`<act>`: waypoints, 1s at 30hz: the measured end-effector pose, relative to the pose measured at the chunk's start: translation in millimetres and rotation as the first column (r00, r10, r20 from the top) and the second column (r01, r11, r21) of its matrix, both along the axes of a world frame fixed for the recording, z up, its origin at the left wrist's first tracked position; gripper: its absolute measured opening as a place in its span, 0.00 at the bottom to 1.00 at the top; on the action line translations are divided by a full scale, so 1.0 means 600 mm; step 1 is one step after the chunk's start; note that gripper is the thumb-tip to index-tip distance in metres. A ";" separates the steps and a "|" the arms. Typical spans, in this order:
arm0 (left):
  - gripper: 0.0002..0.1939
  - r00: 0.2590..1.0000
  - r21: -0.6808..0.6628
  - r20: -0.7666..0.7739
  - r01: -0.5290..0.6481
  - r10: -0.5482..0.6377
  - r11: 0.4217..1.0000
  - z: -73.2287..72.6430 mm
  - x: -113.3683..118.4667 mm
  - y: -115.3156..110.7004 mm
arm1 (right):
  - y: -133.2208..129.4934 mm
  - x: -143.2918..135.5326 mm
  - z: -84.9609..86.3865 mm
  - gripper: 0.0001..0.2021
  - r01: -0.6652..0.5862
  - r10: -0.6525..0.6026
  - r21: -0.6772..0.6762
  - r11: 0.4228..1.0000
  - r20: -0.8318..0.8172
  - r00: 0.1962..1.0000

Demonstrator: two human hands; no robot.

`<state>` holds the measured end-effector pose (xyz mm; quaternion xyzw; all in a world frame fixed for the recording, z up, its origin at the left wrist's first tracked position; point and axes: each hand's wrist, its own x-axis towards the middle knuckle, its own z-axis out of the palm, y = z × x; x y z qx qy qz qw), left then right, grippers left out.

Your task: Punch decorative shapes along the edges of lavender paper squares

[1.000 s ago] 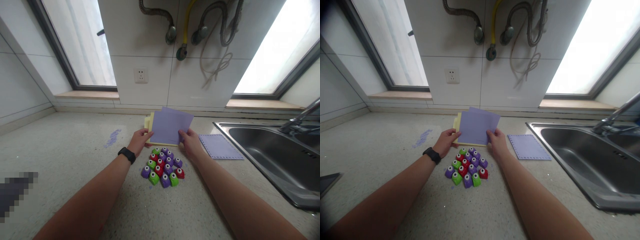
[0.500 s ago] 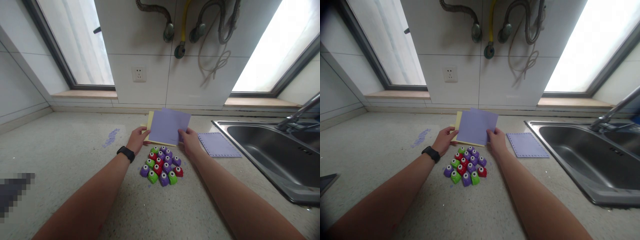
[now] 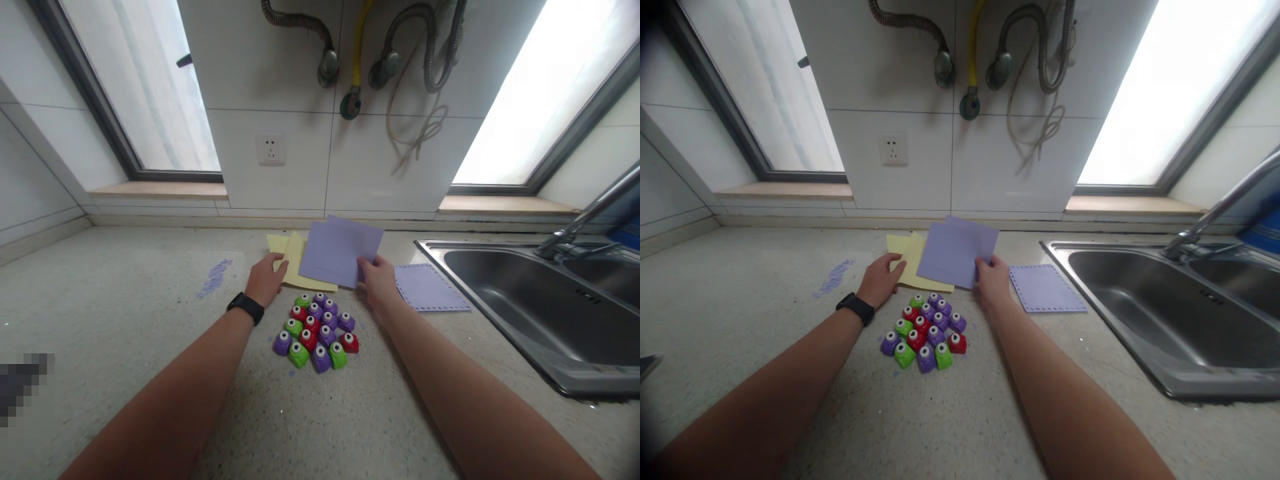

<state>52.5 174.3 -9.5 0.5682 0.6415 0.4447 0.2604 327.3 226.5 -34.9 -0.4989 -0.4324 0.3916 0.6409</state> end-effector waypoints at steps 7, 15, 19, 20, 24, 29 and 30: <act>0.19 0.974 0.130 -0.222 -0.016 0.045 0.991 -0.008 -0.004 0.004 | 0.001 0.006 -0.001 0.15 0.014 -0.014 0.001 1.000 0.006 1.000; 0.23 0.994 0.281 -0.111 0.022 0.009 0.959 0.007 0.005 -0.010 | -0.005 0.001 0.010 0.16 -0.122 0.123 0.041 0.992 -0.042 0.992; 0.23 0.961 0.246 0.089 0.232 -0.261 0.941 0.012 0.023 -0.013 | -0.019 -0.009 0.021 0.19 -0.230 0.236 0.083 0.970 -0.076 0.969; 0.23 0.939 0.233 0.152 0.269 -0.308 0.934 0.012 0.028 -0.013 | -0.023 -0.011 0.024 0.19 -0.252 0.260 0.088 0.964 -0.083 0.962; 0.23 0.853 0.177 0.394 0.294 -0.341 0.939 0.007 0.036 -0.017 | -0.033 -0.017 0.030 0.19 -0.308 0.316 0.088 0.947 -0.107 0.943; 0.21 0.769 0.117 0.586 0.232 -0.256 0.966 0.010 0.036 -0.020 | -0.035 -0.019 0.029 0.20 -0.332 0.336 0.056 0.942 -0.128 0.933; 0.21 0.757 0.112 0.607 0.220 -0.242 0.969 0.010 0.036 -0.020 | -0.035 -0.019 0.029 0.20 -0.330 0.334 0.048 0.943 -0.129 0.934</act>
